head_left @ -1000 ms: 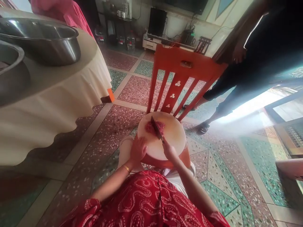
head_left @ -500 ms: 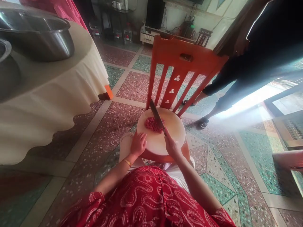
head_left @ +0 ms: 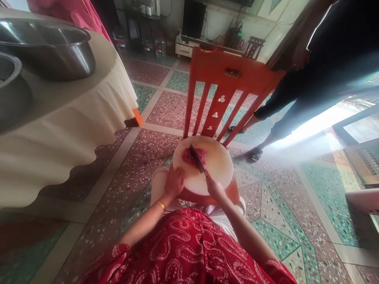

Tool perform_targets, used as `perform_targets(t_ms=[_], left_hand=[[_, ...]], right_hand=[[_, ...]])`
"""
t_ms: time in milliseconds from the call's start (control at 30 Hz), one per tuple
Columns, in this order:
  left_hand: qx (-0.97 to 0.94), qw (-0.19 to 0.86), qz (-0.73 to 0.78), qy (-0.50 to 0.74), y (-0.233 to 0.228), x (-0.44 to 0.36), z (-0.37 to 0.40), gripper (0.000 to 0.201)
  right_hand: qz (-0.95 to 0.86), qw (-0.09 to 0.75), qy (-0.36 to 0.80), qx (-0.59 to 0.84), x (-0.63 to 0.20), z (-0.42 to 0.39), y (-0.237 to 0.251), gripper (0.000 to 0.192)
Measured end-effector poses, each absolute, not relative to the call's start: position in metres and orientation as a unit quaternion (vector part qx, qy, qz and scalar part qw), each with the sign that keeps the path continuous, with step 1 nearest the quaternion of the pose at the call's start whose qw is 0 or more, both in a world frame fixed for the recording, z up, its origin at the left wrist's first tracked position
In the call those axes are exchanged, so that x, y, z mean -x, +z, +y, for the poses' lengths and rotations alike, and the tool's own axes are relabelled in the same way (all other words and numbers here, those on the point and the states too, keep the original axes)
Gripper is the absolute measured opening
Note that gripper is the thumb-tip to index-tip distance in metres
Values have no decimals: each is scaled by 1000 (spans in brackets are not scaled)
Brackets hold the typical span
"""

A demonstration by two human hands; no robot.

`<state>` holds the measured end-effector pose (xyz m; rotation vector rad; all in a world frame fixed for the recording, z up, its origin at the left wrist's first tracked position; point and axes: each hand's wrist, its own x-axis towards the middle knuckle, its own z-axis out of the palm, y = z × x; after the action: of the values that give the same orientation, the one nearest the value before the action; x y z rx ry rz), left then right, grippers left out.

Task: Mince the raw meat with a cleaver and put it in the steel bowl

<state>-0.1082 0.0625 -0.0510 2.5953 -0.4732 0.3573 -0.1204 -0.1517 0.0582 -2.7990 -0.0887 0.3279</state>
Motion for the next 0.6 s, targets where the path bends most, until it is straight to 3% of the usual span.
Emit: perform_targets(t_ms=[400, 600], left_hand=[[-942, 280, -154, 104, -38, 116, 63, 43], [-932, 328, -131, 81, -53, 117, 64, 45]], right_hand=[[-47, 223, 61, 972, 149, -183, 28, 50], [5, 197, 85, 977, 158, -182, 21, 55]])
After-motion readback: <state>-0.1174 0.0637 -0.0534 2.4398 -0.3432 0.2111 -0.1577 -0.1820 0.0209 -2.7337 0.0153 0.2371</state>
